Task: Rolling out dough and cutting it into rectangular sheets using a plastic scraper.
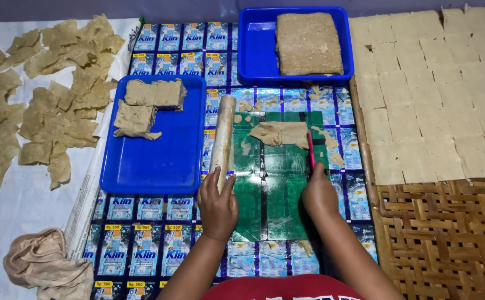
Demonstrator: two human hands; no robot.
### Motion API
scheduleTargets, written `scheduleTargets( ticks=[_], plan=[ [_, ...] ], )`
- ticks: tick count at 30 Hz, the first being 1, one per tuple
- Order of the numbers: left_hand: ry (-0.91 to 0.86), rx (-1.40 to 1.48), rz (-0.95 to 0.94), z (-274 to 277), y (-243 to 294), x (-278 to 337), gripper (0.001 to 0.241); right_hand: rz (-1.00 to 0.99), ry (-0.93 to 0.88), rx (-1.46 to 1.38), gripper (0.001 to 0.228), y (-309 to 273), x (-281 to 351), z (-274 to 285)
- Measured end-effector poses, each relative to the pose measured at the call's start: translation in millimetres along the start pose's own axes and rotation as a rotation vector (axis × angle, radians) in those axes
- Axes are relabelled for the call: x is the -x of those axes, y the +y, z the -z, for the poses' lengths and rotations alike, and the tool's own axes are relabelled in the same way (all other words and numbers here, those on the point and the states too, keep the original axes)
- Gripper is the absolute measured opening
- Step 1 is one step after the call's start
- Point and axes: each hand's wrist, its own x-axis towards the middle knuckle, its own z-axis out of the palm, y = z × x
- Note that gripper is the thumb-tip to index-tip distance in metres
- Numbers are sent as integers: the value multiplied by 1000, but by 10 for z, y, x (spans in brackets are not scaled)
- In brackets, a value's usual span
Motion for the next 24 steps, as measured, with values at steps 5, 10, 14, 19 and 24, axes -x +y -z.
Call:
scheduleTargets(
  ticks=[5,10,14,19,24],
  plan=[
    [-60,14,32,64,57,-122,46,259,163,433,24,-700,189,124],
    [-146,-59,25,-29,153,-406,41,316,-78,386,25,-767,-82,-426],
    [-165,57,-19,-388,198,-730,45,238,-95,436,26,-698,-320,-650],
    [-183,245,38,-702,229,-1161,61,193,-177,410,22,-773,-194,-382],
    [-167,324,52,-985,95,-1159,37,184,-216,138,18,-463,-7,150]
  ],
)
